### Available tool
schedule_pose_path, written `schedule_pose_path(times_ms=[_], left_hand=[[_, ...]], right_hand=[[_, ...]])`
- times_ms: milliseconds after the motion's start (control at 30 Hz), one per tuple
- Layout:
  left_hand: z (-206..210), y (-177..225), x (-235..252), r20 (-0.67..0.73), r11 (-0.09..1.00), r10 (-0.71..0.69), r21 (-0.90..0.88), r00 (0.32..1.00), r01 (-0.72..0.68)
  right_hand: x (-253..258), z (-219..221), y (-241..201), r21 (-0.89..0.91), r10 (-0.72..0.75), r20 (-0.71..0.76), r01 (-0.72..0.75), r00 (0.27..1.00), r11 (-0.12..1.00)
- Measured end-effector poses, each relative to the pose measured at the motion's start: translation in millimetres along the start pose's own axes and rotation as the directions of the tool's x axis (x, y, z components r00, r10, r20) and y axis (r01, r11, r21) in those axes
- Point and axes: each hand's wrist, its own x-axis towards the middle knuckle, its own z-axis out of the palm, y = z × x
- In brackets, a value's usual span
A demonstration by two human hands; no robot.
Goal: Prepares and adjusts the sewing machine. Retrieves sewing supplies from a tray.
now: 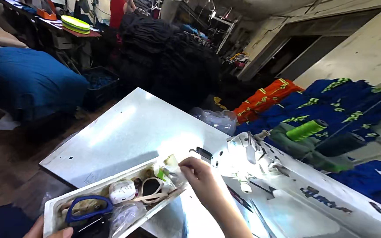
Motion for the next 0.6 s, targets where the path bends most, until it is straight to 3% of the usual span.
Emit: schedule_pose_path(times_ms=[67,100,200,333,400,500,533,600], left_hand=[[49.5,37.6,-5.7,-0.252,0.983,-0.044,0.162,0.967,0.087],[54.1,40.2,-1.5,-0.285,0.956,-0.022,0.274,0.958,0.103],[6.6,6.7,31.9,-0.084,0.76,0.161,0.646,0.983,-0.069],[-3.9,18.0,56.0,0.039,0.486,0.257,0.858,0.966,-0.164],[-2.0,28.2,62.0,0.09,0.344,0.382,0.91,0.92,-0.232],[13.2,47.1,69.9,0.217,0.149,0.586,0.918,0.781,-0.367],[25.4,53.8,72.0,0.295,0.098,0.582,0.9,0.758,-0.425],[62.7,63.9,75.6,0.493,0.023,0.429,0.832,0.757,-0.554]], right_hand=[[3.6,-8.4,10.4,0.059,-0.035,-0.097,0.041,0.995,0.997],[5.4,-11.5,13.0,0.069,-0.04,-0.125,0.049,0.991,0.996],[10.4,-16.8,17.5,0.055,-0.06,-0.148,0.069,0.987,0.996],[17.2,-14.8,19.0,0.037,-0.076,-0.214,0.086,0.974,0.996],[18.4,-15.1,19.6,0.026,-0.09,-0.248,0.099,0.964,0.995],[14.3,-16.2,15.9,-0.01,-0.113,-0.317,0.116,0.942,0.993],[12.9,-15.4,15.0,-0.032,-0.136,-0.35,0.134,0.927,0.991],[9.6,-15.6,12.5,-0.076,-0.182,-0.39,0.165,0.903,0.983]])
